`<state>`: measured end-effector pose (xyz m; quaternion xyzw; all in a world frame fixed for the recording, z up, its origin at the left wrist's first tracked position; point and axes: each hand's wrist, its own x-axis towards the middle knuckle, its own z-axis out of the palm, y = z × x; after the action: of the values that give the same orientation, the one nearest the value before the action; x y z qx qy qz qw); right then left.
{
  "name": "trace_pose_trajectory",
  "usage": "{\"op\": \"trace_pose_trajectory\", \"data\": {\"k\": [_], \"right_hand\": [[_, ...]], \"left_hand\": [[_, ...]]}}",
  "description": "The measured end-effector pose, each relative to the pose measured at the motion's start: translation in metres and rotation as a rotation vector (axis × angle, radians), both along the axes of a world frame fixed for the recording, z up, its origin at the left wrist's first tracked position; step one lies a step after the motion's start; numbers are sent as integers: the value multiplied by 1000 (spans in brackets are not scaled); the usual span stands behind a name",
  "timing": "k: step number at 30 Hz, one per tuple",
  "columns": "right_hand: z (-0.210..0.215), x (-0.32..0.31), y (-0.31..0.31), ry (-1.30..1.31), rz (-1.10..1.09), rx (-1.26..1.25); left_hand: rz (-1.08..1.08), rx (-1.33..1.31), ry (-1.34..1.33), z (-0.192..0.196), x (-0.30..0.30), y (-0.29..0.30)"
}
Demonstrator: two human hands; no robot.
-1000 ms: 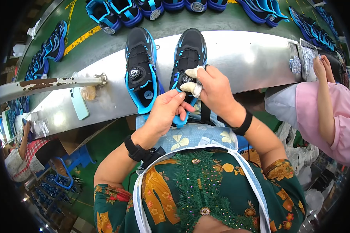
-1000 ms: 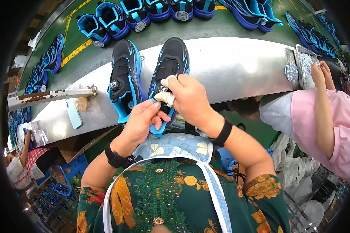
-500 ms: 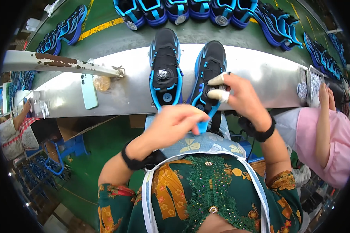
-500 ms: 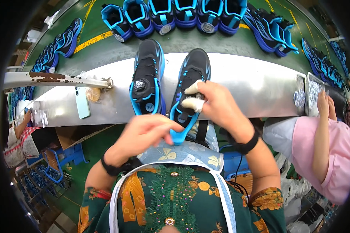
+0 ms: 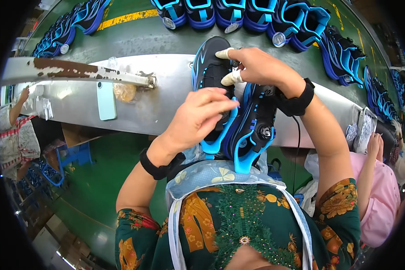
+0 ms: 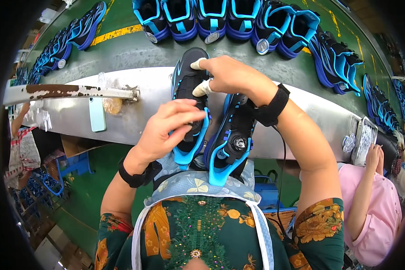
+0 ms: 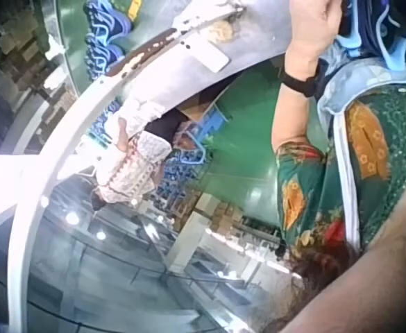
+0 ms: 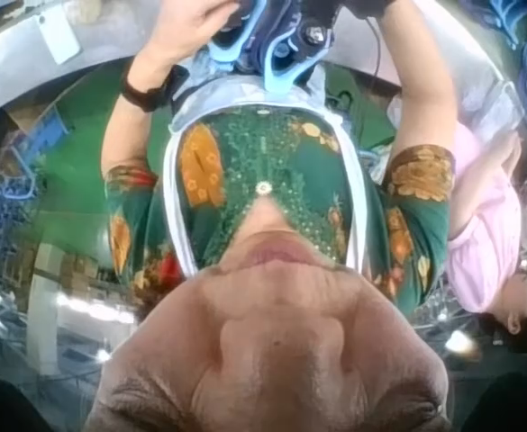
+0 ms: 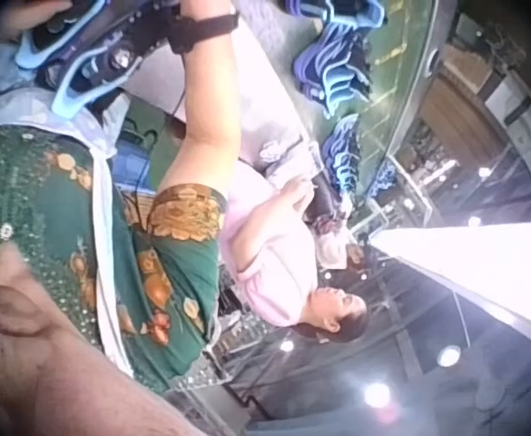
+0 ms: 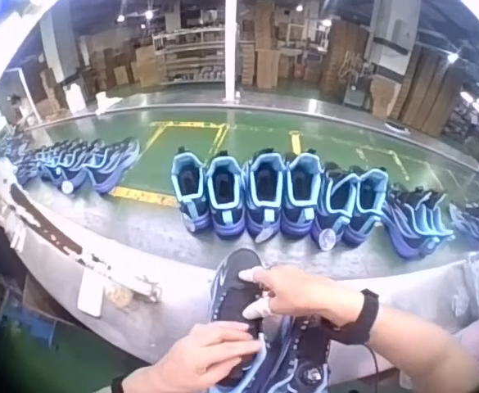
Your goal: Inspecting and cleaning finished shoes on a production line.
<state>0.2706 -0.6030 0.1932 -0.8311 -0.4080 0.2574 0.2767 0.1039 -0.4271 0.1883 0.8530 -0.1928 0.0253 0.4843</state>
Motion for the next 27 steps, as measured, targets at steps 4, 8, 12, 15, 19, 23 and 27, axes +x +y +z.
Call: {"op": "trace_pose_trajectory", "data": {"k": [4, 8, 12, 15, 19, 23, 27], "right_hand": [[13, 1, 8, 33, 26, -72], [6, -1, 4, -51, 1, -65], [14, -11, 8, -78, 6, -117], [3, -12, 4, -84, 26, -43], [0, -16, 1, -41, -1, -12], [11, -29, 5, -100, 40, -78], [25, -35, -6, -21, -1, 14]], "left_hand": [[-261, 116, 56, 17, 21, 17], [396, -140, 194, 18, -18, 7], [524, -953, 1214, 39, -49, -6], [364, -1054, 1386, 24, -31, -7], [610, -544, 796, 11, -41, -37], [498, -224, 485, 1, -63, -36], [375, -797, 899, 11, -65, -18]]}}
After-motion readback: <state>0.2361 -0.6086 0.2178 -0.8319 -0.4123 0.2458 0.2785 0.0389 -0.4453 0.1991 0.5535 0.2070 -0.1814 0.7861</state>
